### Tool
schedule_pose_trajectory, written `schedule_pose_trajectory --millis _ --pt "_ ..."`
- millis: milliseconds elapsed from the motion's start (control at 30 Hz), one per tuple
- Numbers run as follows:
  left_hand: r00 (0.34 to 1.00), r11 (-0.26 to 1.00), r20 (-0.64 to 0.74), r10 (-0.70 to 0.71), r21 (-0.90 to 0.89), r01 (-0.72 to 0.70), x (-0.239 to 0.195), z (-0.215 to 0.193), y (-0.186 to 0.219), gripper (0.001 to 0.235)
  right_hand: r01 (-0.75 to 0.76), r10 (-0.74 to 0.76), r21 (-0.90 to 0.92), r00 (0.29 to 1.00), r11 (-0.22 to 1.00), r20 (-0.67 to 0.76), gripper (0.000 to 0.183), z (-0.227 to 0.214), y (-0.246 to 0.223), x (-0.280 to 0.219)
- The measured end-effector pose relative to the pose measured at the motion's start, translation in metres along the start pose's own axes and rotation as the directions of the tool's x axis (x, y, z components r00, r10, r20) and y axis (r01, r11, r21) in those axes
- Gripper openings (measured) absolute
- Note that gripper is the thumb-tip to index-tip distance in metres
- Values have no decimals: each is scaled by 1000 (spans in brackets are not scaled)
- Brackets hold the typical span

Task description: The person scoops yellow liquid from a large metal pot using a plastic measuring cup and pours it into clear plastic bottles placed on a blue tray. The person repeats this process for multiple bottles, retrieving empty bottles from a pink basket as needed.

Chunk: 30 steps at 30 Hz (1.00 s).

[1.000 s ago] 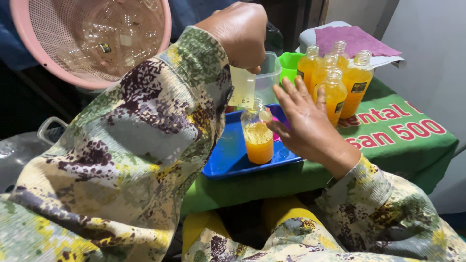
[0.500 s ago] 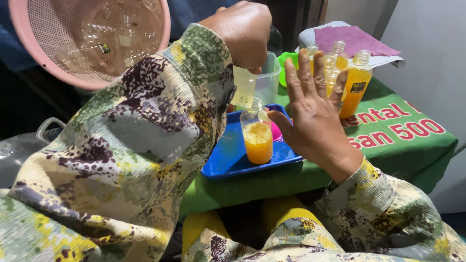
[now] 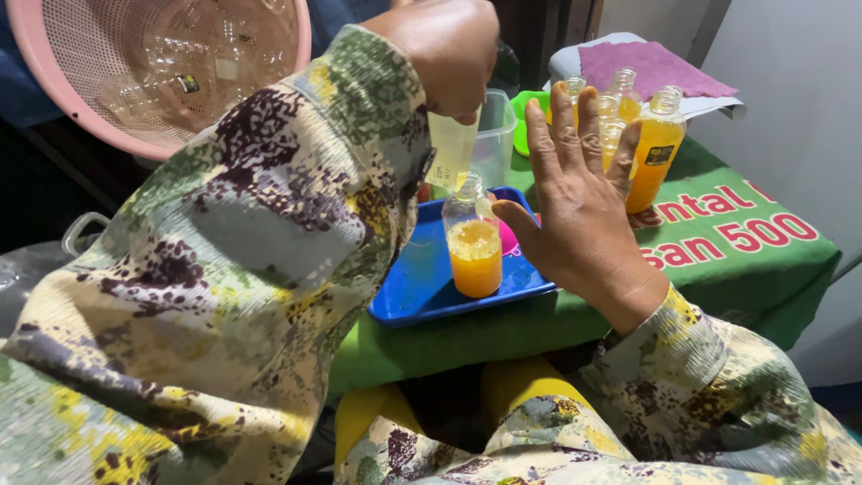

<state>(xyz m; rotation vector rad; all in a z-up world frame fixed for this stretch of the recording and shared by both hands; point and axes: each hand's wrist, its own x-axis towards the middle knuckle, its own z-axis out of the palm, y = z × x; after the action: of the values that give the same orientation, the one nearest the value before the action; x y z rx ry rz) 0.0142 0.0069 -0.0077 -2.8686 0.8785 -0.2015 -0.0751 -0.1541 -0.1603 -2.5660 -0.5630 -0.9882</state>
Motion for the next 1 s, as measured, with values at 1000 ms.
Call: schedule_pose_trajectory --millis 1000 --pt "393 733 -619 -680 -565 378 -238 144 -175 31 35 -37 21 996 999 79 101 22 -1 24"
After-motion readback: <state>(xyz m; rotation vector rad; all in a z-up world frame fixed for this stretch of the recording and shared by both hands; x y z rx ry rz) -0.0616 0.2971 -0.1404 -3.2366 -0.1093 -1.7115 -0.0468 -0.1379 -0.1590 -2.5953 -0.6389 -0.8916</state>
